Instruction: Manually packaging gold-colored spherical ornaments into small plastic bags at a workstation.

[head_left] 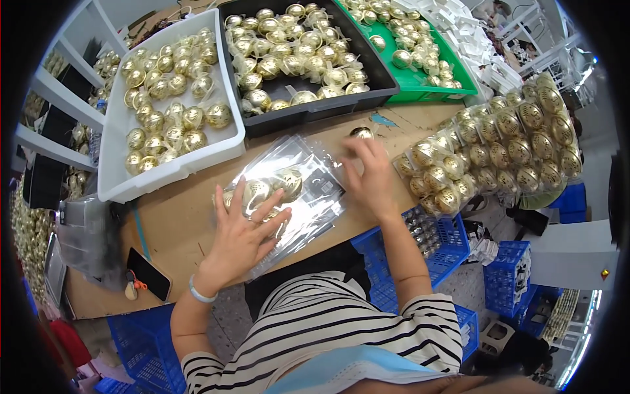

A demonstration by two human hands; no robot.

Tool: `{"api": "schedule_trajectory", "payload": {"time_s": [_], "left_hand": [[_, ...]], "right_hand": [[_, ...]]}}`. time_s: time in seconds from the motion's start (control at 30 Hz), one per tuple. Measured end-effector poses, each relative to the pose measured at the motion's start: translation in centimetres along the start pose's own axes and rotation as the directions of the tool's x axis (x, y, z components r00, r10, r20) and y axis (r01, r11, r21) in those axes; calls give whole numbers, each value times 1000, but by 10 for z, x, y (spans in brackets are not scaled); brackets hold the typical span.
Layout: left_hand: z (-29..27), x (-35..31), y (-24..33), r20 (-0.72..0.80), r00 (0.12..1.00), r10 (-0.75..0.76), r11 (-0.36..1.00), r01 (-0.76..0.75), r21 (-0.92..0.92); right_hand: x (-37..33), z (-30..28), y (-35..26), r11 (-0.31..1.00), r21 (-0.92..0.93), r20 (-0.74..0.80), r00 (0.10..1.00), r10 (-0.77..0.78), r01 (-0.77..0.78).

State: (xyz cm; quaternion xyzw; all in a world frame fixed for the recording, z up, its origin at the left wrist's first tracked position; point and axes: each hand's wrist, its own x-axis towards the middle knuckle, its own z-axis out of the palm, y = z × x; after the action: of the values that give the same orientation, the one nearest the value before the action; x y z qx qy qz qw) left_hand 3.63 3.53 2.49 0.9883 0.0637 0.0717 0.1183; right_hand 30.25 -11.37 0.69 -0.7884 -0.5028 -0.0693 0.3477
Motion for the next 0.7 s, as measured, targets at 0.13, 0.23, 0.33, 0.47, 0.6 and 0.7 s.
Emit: {"api": "schedule_trajectory", "payload": {"time_s": [0.13, 0.23, 0.33, 0.47, 0.6, 0.7], "left_hand": [[-1, 5, 3, -12, 1000, 10, 1000, -10, 4], [-2, 5, 3, 5, 1000, 3, 1000, -3, 5], [-5, 7, 1, -14, 1000, 3, 1000, -3, 5], [-6, 6, 2, 3, 1000, -12, 1000, 12, 4], [-6, 8, 2, 4, 1000, -8, 1000, 8, 5], [-6, 7, 4, 4, 1000, -10, 1000, 10, 4]], "right_hand": [[9, -4, 34, 929, -362, 36, 997, -61, 70], [8, -9, 39, 983, -156, -8, 996, 92, -92], [0, -18, 45, 406, 785, 232, 831, 506, -467], [-6, -26, -1, -17, 879, 445, 807, 388, -476], [-13, -25, -11, -240, 866, 499, 798, 339, -439], [-21, -27, -4, 1, 862, 487, 828, 277, -507]]}}
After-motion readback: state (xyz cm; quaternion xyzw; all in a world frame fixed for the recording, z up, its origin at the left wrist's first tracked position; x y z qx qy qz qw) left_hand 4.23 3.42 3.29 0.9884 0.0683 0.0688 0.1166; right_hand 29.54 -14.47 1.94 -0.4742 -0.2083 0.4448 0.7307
